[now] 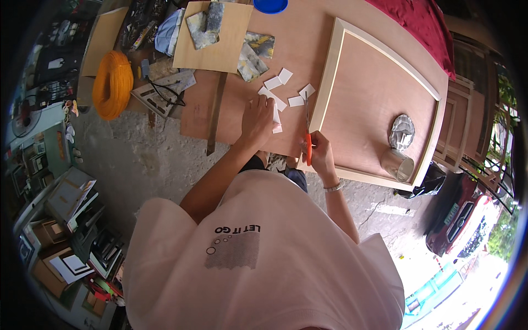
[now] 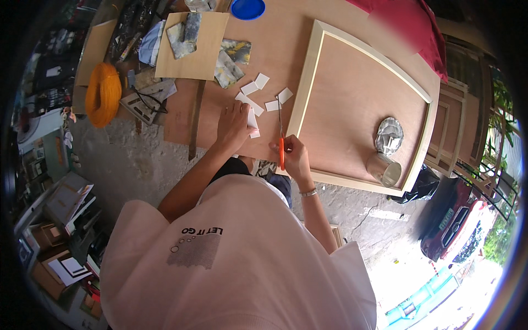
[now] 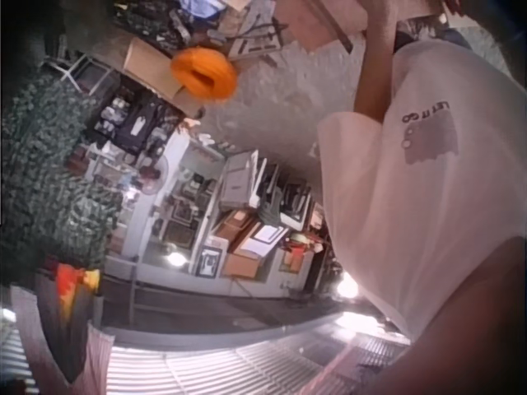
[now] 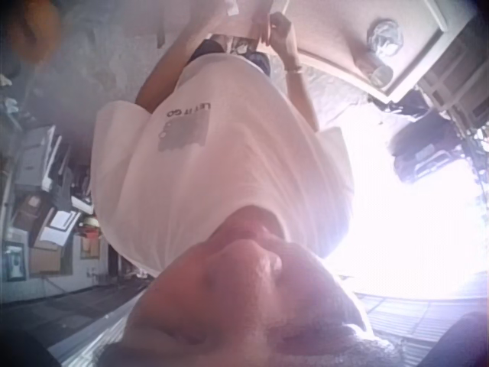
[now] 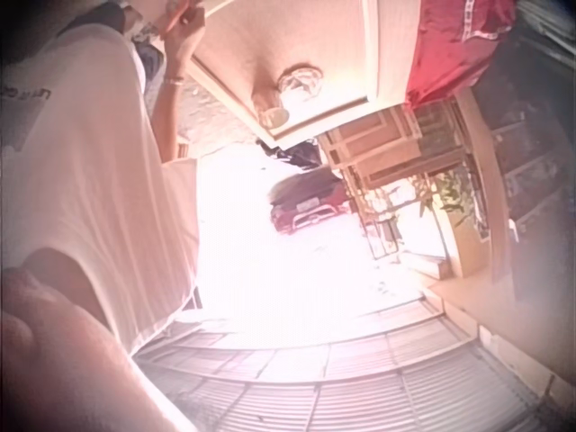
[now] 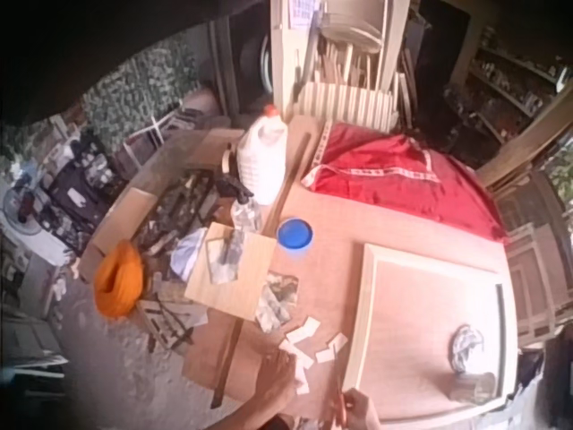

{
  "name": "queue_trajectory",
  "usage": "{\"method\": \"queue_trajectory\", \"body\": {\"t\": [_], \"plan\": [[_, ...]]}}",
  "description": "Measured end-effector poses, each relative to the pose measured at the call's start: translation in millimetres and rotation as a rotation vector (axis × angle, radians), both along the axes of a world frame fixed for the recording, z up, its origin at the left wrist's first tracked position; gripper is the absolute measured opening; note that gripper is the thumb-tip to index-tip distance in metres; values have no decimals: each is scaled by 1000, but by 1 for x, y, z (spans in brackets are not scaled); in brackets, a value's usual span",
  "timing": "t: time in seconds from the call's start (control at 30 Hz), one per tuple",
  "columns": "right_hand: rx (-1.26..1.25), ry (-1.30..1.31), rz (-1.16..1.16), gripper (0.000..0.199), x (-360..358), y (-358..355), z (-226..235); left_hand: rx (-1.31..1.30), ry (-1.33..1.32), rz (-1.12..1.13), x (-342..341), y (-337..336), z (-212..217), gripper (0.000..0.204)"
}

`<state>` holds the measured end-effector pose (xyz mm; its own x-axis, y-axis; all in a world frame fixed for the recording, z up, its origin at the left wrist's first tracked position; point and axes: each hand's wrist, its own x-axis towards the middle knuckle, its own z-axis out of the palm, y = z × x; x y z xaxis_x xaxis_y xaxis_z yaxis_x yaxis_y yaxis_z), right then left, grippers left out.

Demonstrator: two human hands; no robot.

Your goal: The person cuts small white paper pieces with scissors and applies them to the corners of a wooden frame using glue. The person then presses the paper onto the frame to secure it.

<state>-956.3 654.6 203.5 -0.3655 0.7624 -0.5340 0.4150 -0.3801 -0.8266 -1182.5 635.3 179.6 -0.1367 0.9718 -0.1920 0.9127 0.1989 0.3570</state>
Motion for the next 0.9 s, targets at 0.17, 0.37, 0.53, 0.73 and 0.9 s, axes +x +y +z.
{"method": "queue_trajectory", "body": {"t": [0.17, 0.37, 0.53, 0.73, 0.9], "plan": [[79, -35, 34, 23, 10, -12, -17, -80, -55, 56, -2, 5, -10, 69], [-21, -49, -54, 45, 8, -22, 1, 60, 78, -36, 5, -3, -2, 69], [14, -25, -36, 44, 6, -22, 3, 50, -35, 7, -6, 7, -12, 58], [-181, 89, -1, 40, -5, -31, 37, 121, -1161, 688, -34, -10, 3, 22], [-102, 46, 165, 47, -12, -36, 9, 31, -1391, 722, -26, -20, 25, 16]]}}
